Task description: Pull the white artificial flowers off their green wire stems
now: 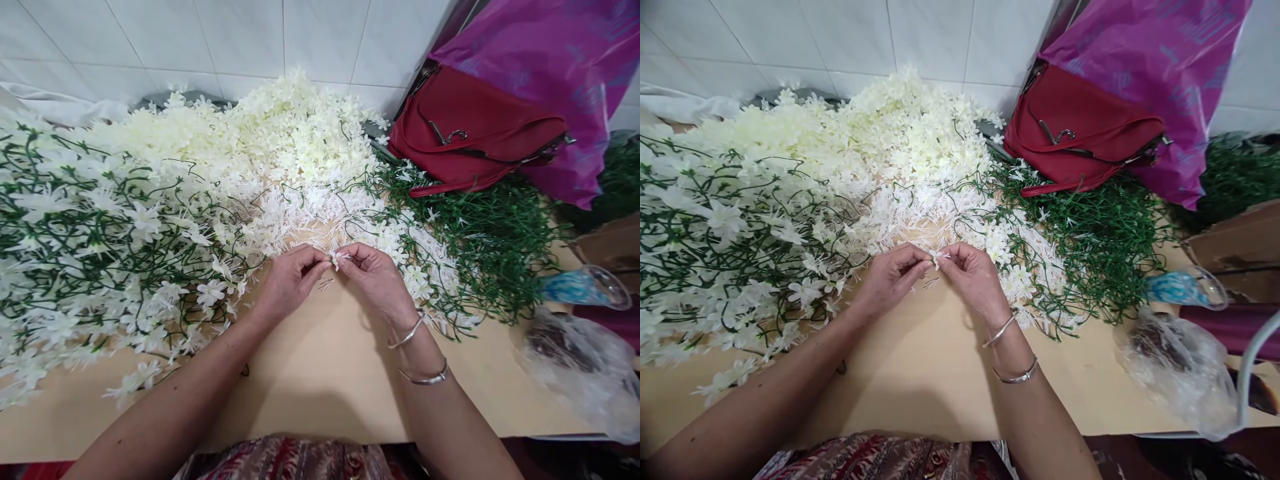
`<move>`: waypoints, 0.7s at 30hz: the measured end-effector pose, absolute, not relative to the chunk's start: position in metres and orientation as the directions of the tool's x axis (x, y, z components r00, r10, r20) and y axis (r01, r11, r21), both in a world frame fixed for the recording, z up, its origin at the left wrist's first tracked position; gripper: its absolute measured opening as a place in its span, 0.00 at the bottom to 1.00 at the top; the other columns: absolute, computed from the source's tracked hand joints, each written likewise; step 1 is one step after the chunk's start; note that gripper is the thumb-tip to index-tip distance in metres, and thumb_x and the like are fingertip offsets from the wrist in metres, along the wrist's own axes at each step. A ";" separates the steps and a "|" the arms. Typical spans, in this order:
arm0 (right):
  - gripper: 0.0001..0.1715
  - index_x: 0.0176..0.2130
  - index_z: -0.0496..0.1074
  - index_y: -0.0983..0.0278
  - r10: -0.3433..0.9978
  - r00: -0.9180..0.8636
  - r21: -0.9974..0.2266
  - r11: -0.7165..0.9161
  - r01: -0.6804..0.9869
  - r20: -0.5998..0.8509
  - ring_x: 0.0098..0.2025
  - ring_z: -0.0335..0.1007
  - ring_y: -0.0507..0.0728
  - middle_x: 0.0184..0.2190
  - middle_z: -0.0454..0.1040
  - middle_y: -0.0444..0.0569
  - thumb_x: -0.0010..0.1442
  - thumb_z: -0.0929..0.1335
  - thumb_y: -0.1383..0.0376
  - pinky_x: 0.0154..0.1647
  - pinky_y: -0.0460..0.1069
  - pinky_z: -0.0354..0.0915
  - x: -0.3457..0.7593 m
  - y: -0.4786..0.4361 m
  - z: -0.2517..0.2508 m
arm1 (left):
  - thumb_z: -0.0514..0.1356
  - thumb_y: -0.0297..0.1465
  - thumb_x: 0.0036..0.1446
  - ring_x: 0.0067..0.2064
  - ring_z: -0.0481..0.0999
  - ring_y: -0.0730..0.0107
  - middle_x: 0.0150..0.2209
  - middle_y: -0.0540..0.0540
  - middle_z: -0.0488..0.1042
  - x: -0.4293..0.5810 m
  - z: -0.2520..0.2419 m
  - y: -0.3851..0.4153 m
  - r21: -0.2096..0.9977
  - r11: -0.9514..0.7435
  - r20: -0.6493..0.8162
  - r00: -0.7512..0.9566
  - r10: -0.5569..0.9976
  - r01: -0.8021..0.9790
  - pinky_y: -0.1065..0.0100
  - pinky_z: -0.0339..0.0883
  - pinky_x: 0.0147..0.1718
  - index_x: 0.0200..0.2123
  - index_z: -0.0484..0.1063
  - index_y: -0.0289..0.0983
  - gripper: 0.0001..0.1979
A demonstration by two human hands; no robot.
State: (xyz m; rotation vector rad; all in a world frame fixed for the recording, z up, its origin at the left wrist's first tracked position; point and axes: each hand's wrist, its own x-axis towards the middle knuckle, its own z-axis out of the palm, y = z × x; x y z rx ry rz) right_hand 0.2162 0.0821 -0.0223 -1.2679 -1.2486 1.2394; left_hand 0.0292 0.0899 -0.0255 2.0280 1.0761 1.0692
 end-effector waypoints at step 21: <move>0.20 0.39 0.77 0.62 0.991 -0.118 -0.997 -0.073 -0.030 -0.069 0.32 0.65 0.53 0.29 0.74 0.42 0.53 0.78 0.52 0.37 0.49 0.60 0.222 0.082 -0.018 | 0.58 0.28 0.70 0.37 0.75 0.69 0.34 0.47 0.76 0.031 -0.026 0.089 0.756 -0.531 0.394 0.382 0.836 0.382 0.69 0.67 0.39 0.41 0.75 0.35 0.06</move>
